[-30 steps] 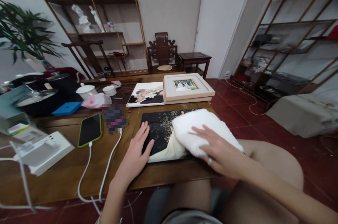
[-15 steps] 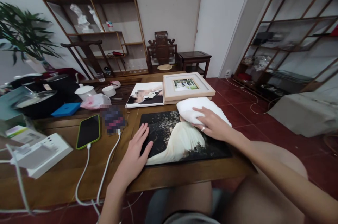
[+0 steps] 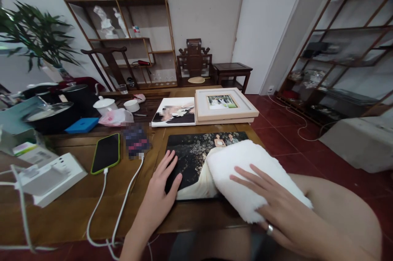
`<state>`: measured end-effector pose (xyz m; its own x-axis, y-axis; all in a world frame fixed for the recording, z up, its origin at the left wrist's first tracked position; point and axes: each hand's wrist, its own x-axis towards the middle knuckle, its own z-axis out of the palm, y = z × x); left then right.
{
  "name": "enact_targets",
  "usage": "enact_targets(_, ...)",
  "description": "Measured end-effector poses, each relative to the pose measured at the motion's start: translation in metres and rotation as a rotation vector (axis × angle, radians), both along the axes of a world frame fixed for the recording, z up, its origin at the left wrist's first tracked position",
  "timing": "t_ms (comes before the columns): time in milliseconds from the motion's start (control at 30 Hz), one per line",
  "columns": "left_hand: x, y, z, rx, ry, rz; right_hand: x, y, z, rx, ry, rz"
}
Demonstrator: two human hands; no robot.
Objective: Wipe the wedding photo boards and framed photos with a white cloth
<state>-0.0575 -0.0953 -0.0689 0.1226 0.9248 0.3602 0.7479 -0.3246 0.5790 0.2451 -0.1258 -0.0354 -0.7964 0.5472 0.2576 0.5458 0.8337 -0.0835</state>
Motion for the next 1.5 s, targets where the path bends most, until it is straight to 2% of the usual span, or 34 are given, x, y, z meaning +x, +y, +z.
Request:
enact_targets(133, 0.000, 0.001, -0.001, 0.013, 0.016, -0.008, 0.005, 0.034, 0.000, -0.016, 0.017, -0.028)
enact_targets(267, -0.001, 0.001, -0.002, 0.022, 0.038, -0.016, 0.003, 0.082, -0.006, 0.039, 0.085, -0.140)
enact_targets(367, -0.001, 0.001, -0.001, 0.016, 0.042, -0.023, -0.002, 0.098, -0.009, 0.042, 0.134, -0.195)
enact_targets(467, -0.001, 0.000, 0.000, 0.003, 0.044, -0.021, -0.010, 0.081, -0.007, 0.053, 0.117, -0.162)
enact_targets(667, -0.002, 0.001, -0.003, -0.040, 0.049, 0.007, -0.024, 0.006, 0.007, 0.030, -0.028, 0.058)
enact_targets(767, -0.003, 0.004, -0.005, -0.012, 0.069, 0.000, -0.024, 0.001, 0.010, -0.004, -0.053, 0.099)
enact_targets(867, -0.003, 0.005, -0.004, 0.028, 0.075, -0.005, -0.018, 0.030, 0.007, -0.050, -0.021, 0.032)
enact_targets(1000, -0.004, 0.005, -0.002, 0.037, 0.066, -0.008, -0.007, 0.087, -0.001, -0.010, 0.054, -0.170)
enact_targets(1100, -0.005, 0.005, -0.001, 0.007, 0.058, -0.014, -0.004, 0.107, -0.004, 0.020, 0.079, -0.226)
enact_targets(1200, -0.005, 0.004, -0.002, -0.025, 0.047, -0.020, -0.005, 0.089, -0.004, 0.029, 0.079, -0.204)
enact_targets(1333, -0.003, 0.004, -0.003, -0.048, 0.030, -0.018, -0.007, 0.024, -0.001, 0.005, 0.022, -0.099)
enact_targets(1400, -0.003, 0.003, -0.002, -0.064, 0.011, -0.010, -0.006, -0.006, 0.001, 0.043, -0.002, -0.042)
enact_targets(1500, -0.003, 0.004, -0.002, -0.069, 0.008, -0.014, -0.001, -0.024, 0.003, 0.091, -0.023, 0.002)
